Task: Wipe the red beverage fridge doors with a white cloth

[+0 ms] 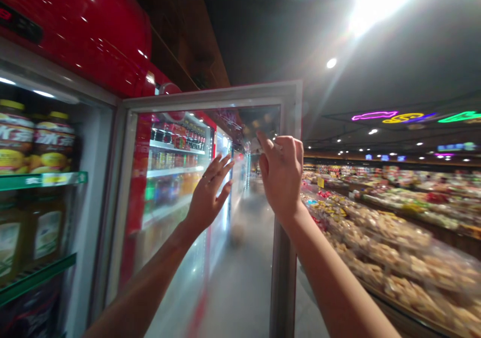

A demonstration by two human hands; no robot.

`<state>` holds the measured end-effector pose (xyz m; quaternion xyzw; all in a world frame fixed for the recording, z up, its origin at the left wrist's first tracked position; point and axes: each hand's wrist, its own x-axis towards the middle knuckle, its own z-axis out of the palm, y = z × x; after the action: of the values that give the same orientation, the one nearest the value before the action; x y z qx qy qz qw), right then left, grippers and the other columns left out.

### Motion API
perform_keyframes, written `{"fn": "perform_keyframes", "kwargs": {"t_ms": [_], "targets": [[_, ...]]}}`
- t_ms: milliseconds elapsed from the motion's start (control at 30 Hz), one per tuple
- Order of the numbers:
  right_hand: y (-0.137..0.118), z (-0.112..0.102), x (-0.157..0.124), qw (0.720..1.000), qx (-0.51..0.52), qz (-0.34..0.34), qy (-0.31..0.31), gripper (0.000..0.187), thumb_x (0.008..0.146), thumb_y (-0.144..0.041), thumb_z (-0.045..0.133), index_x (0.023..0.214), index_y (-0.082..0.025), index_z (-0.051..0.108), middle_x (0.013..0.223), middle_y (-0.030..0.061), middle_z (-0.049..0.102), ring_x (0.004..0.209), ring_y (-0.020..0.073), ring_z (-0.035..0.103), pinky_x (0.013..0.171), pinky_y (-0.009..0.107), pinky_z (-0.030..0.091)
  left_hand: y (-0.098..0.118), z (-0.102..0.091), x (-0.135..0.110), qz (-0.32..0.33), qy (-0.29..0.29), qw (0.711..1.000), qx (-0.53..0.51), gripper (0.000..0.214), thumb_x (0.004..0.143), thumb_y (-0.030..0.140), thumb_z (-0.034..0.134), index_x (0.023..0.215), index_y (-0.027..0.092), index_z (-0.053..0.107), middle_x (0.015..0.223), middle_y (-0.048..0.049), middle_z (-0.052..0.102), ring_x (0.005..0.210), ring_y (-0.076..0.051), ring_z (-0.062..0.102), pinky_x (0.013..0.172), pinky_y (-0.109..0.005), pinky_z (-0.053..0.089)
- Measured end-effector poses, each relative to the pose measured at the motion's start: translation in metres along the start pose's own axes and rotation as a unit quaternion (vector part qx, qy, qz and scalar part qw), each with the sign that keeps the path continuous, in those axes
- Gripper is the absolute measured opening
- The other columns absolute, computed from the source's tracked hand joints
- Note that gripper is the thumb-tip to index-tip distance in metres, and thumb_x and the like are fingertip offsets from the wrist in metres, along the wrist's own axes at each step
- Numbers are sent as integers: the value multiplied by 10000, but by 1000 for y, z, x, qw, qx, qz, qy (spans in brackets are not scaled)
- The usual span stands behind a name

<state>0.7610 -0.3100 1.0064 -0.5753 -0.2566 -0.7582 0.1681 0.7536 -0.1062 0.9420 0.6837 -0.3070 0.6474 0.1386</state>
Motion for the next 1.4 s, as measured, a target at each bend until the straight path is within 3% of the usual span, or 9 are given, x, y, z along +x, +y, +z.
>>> {"fn": "perform_keyframes", "kwargs": {"t_ms": [67,200,400,533,600,767,967,1167,1400], "targets": [[1,1,0,1000,1,7,-21,488,976,-147,537,1414,-306,681,1150,105,658,1048,276,668,988,447,589,-2,7,-14,21,-25,998,45,565,1107,209,447,1668,227,394,1700,-97,496,1659,-223,326,1326,-463,408],[1,3,-2,998,-54,-5,-35,367,989,-147,542,1270,-287,731,1344,119,668,1050,265,716,874,407,644,-6,16,-28,46,-53,994,90,630,1084,169,451,1702,222,338,1693,-98,500,1640,-229,362,1311,-449,431],[-13,-4,-17,985,-121,-63,-109,411,1019,-167,558,1419,-199,644,1348,188,692,1157,348,695,1000,549,640,-9,19,-30,65,-26,992,104,640,1072,152,450,1701,203,341,1662,-88,540,1603,-224,437,1301,-409,430],[-12,-5,-12,973,-150,-107,-140,550,1014,-89,509,1562,-135,524,1425,214,671,1371,384,602,1191,623,520,-10,22,-30,80,-4,992,100,654,1061,138,457,1702,182,331,1651,-82,553,1595,-224,451,1307,-403,421],[-9,-3,-5,971,-154,-114,-143,575,1016,-66,477,1588,-125,500,1452,212,664,1421,374,575,1238,616,481,-11,22,-30,81,2,993,89,667,1061,136,455,1710,177,306,1650,-84,555,1591,-223,455,1306,-404,425],[-10,-4,-12,974,-118,-125,-146,639,1020,-60,487,1631,-251,482,1503,136,667,1423,318,610,1236,549,521,-18,6,-35,90,-2,995,34,733,1066,122,430,1748,221,181,1663,-77,538,1612,-215,415,1304,-409,436],[-10,-6,-25,981,-144,-79,-102,618,1018,-58,505,1606,-245,544,1464,132,702,1380,339,650,1223,583,540,-47,-20,-55,63,-1,995,81,773,1060,119,462,1755,260,155,1674,-53,513,1607,-229,413,1344,-402,354],[-27,4,-26,981,-118,-81,-130,655,1011,-33,480,1606,-302,539,1497,91,690,1433,301,620,1243,574,530,-65,-19,-67,49,-7,993,106,756,1088,193,449,1758,257,107,1700,-50,462,1590,-235,442,1356,-393,303],[-24,1,-21,981,-141,-70,-115,512,1047,-98,498,1535,-198,613,1457,146,706,1418,313,623,1226,564,541,-64,-16,-70,57,-1,991,119,776,1090,192,436,1758,221,40,1715,-52,442,1598,-239,434,1376,-394,231]]}}
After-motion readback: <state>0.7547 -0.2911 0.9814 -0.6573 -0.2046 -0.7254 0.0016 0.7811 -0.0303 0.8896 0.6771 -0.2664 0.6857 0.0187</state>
